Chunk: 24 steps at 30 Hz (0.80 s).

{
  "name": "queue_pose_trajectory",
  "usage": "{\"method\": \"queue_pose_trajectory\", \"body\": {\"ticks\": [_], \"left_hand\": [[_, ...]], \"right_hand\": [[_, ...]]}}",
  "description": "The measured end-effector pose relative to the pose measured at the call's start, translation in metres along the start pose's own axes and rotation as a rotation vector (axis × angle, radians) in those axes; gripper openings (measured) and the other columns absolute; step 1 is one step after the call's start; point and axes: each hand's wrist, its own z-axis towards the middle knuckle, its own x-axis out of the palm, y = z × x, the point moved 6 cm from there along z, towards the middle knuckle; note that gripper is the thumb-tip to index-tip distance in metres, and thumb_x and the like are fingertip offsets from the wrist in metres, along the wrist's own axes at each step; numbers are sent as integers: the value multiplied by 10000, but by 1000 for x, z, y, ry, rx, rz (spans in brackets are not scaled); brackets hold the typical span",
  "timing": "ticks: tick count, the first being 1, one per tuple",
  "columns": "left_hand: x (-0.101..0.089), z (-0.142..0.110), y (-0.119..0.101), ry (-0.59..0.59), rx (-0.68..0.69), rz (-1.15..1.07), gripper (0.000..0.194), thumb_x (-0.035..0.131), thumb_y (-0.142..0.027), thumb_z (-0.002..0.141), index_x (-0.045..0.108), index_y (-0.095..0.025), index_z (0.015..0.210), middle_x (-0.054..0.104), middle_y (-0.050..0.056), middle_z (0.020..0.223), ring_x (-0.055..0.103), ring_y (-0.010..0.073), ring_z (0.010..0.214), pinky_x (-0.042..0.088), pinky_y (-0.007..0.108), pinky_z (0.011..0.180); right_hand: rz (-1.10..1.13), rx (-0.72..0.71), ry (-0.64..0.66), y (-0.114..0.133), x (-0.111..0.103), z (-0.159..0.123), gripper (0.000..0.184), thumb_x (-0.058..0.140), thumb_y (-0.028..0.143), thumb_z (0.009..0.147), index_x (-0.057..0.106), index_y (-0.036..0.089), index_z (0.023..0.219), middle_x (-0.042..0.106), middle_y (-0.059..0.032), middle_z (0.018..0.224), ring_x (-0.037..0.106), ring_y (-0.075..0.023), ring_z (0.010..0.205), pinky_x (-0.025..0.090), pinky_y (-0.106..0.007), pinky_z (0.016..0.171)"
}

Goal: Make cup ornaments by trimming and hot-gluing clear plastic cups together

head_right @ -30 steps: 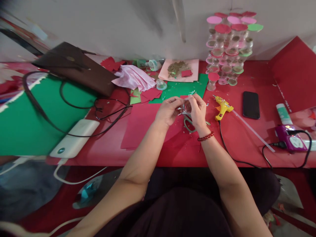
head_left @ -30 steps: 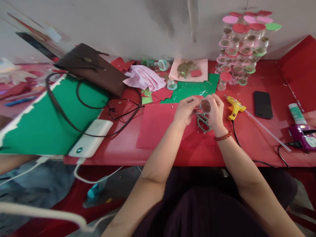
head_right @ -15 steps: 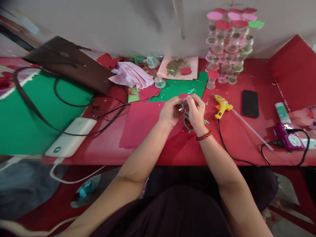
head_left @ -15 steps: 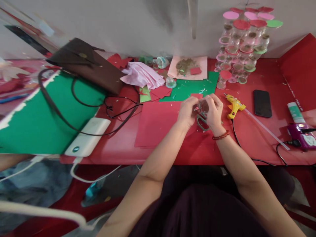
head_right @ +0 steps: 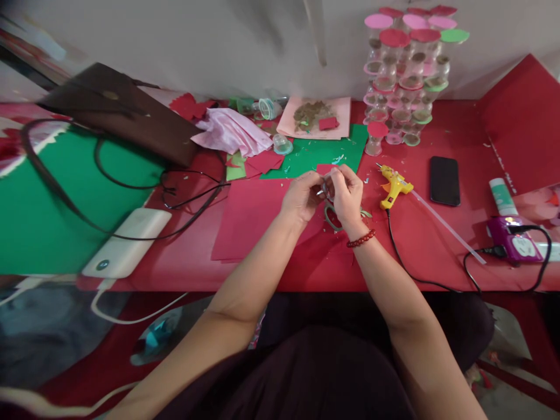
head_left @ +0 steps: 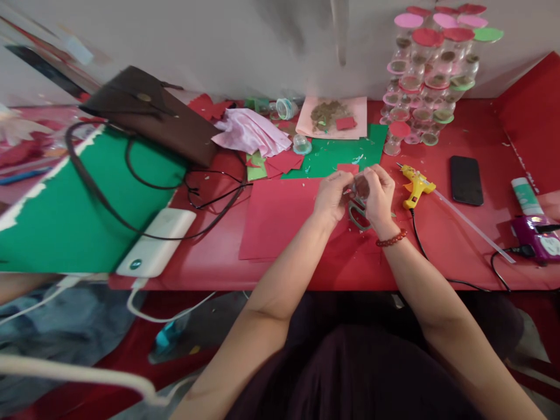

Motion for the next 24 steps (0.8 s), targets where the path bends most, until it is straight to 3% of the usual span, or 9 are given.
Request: {"method": "queue_pose_trajectory", "body": {"ticks": [11,24], "left_hand": [[3,-1,-8,62,32,75,320,696,-208,688,398,-209,570,418,-45,581,427,79,536,358,232,516],[0,2,3,6,-15,-18,369,709,-215,633,345,-226,580,356,-61,538,377,78,505,295,253,483]], "right_hand": [[-14,14,7,-1,-1,3,489,609,649,897,447,259,650,459,49,570,422,-106,493,384,-277,473],[-64,-10,-9,0,0,-3,470,610,601,902,428,262,632,417,59,538,390,-107,487,382,-279,483]]}}
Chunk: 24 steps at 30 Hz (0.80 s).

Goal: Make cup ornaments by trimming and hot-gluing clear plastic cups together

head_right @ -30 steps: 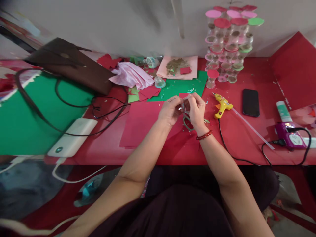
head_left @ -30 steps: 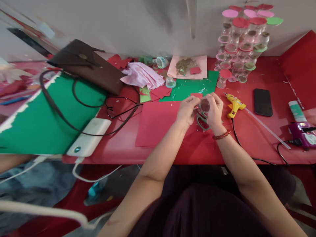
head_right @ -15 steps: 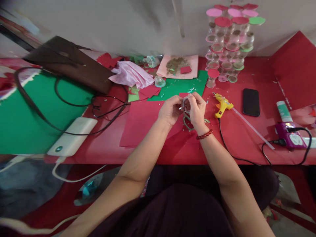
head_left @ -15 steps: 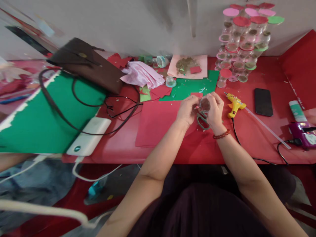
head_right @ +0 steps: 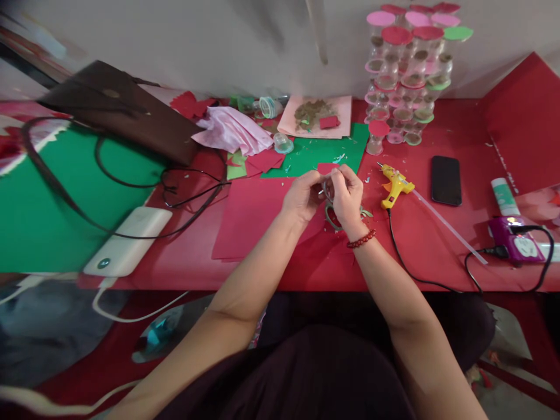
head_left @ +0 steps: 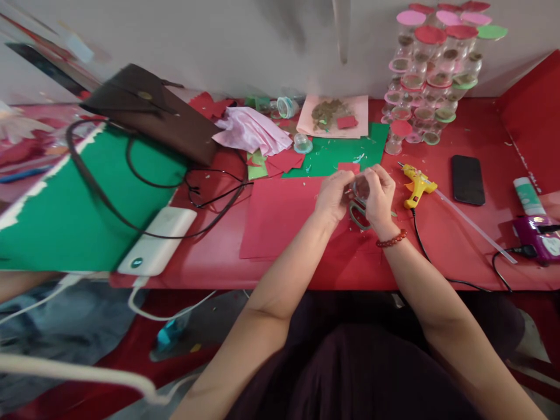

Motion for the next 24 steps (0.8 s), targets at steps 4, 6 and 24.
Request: {"method": "queue_pose_trajectory", "body": {"ticks": [4,6,24], "left_hand": [[1,-1,1,5,-9,-42,361,689,-164,625,338,-223,569,335,-61,532,353,77,497,285,248,476],[2,-1,1,6,-13,-71,317,662,-131,600,360,-214,547,338,-61,527,355,70,496,274,234,471],[-4,-3,-24,-90,133,125,221,591,20,764,690,-167,699,666,-26,658,532,52,513,420,190,537]], "right_hand": [[32,-20,11,-1,0,0,477,620,584,910,410,260,629,405,60,544,367,-105,485,356,-279,477],[70,-27,11,-1,0,1,481,634,583,904,415,258,626,409,62,541,361,-100,473,343,-276,468],[469,244,-101,-20,-12,17,308,598,541,921,615,262,790,650,24,739,566,-119,592,448,-269,538]]}}
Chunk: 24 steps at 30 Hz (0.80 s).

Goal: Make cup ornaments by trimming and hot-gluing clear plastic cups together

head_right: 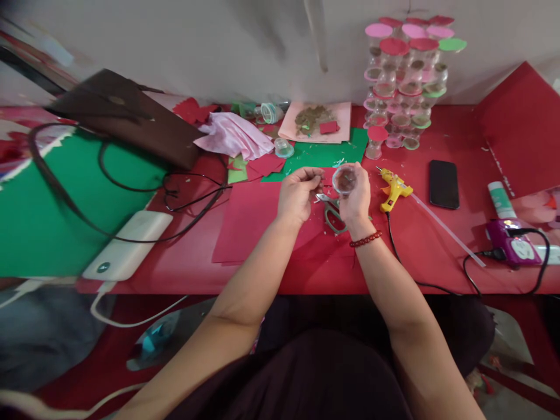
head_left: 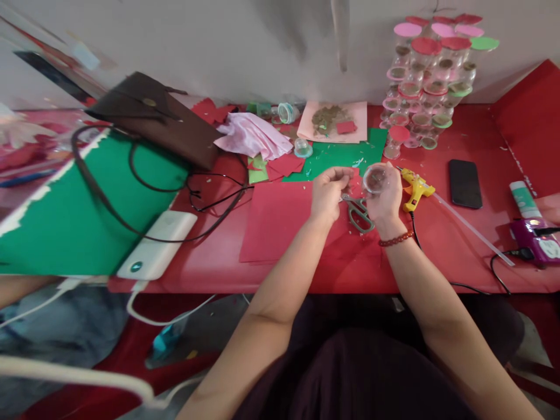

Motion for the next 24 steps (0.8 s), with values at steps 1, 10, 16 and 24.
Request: {"method": "queue_pose_trajectory", "body": {"ticks": [1,10,16,24], "left_hand": [[-1,0,0,10,8,24,210,601,16,774,693,-165,717,670,-24,668,540,52,517,424,191,542],[5,-5,3,128,-78,188,268,655,-321,961,625,-188,730,670,-6,639,566,78,510,377,197,492],[5,-4,1,117,-11,170,139,737,-138,834,631,-188,759,697,-19,664,603,78,547,428,190,524],[1,-1,-7,68,131,106,95,802,-163,771,708,-170,759,719,-6,655,641,87,542,523,219,586]], "right_hand": [[4,2,5,0,0,0,307,595,539,926,620,263,794,655,22,745,571,-120,598,456,-268,541],[40,-48,50,-3,1,6,239,614,514,929,655,280,909,696,11,899,667,-157,846,561,-307,762],[80,-48,198,0,9,2,162,639,450,926,676,297,966,704,11,983,674,-155,888,564,-309,774],[1,-57,240,2,15,-2,229,605,486,925,693,310,1042,731,-11,1174,678,-187,1071,561,-371,971]]}}
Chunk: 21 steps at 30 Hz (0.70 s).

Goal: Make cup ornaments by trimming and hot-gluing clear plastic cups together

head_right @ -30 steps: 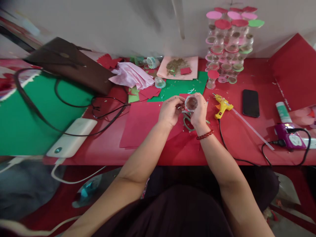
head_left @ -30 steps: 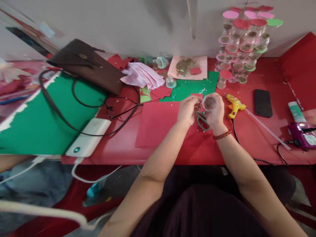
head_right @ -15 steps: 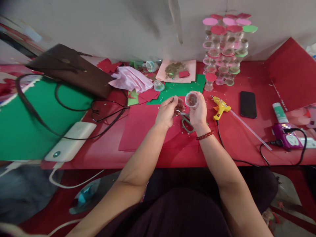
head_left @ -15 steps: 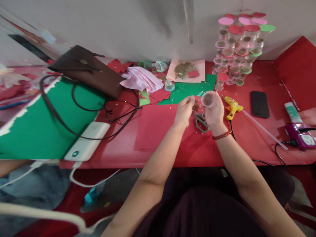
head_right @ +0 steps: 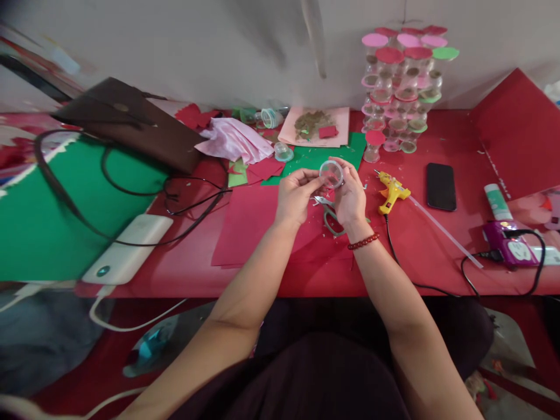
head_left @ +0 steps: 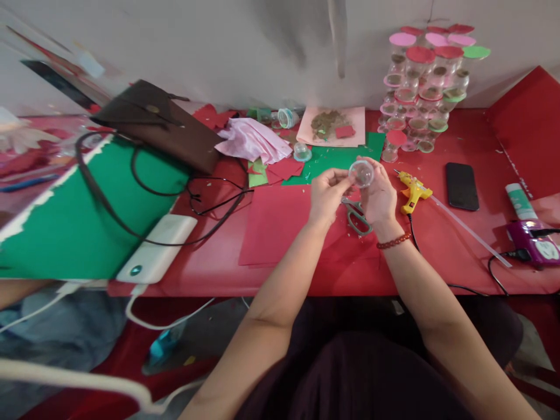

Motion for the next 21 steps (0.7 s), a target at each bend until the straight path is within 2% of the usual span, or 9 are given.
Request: {"method": "queue_pose_trajectory", "body": {"ticks": [3,5,9,16,19,21], "left_hand": [[-4,0,-3,-28,78,23,64,815,-181,745,754,-172,761,728,-9,644,652,94,554,532,222,582],[-6,1,-4,-39,115,46,61,818,-196,739,787,-179,788,731,-14,637,654,98,559,544,227,590],[-6,1,-6,-38,134,44,115,838,-243,733,825,-191,834,766,5,700,663,105,580,564,242,609],[-8,2,-7,-51,45,41,110,744,-183,788,823,-202,861,779,4,748,673,107,617,571,243,651],[-7,2,-5,-23,-23,16,86,751,-191,764,808,-192,828,782,9,761,678,103,623,561,227,643],[-6,1,-4,-1,-58,16,81,799,-228,733,799,-181,800,770,13,734,675,103,620,557,226,642]], "right_hand": [[-82,31,1,3,1,-1,317,570,553,935,699,299,1074,738,-27,1177,673,-202,1093,568,-377,962],[-100,48,-5,5,2,-2,307,587,545,927,703,305,1079,740,-19,1190,677,-193,1080,575,-355,928],[-116,59,-24,7,7,-5,250,636,508,909,713,322,1057,740,8,1088,682,-156,907,571,-294,764],[-113,81,-78,11,10,-9,214,638,494,922,714,320,1019,720,25,941,595,-120,674,462,-238,535],[-87,78,-87,11,9,-8,202,645,490,903,719,322,986,725,30,929,578,-117,652,440,-232,505],[-70,80,-91,11,9,-8,192,654,490,897,718,325,971,725,27,957,600,-122,674,465,-247,529]]}}
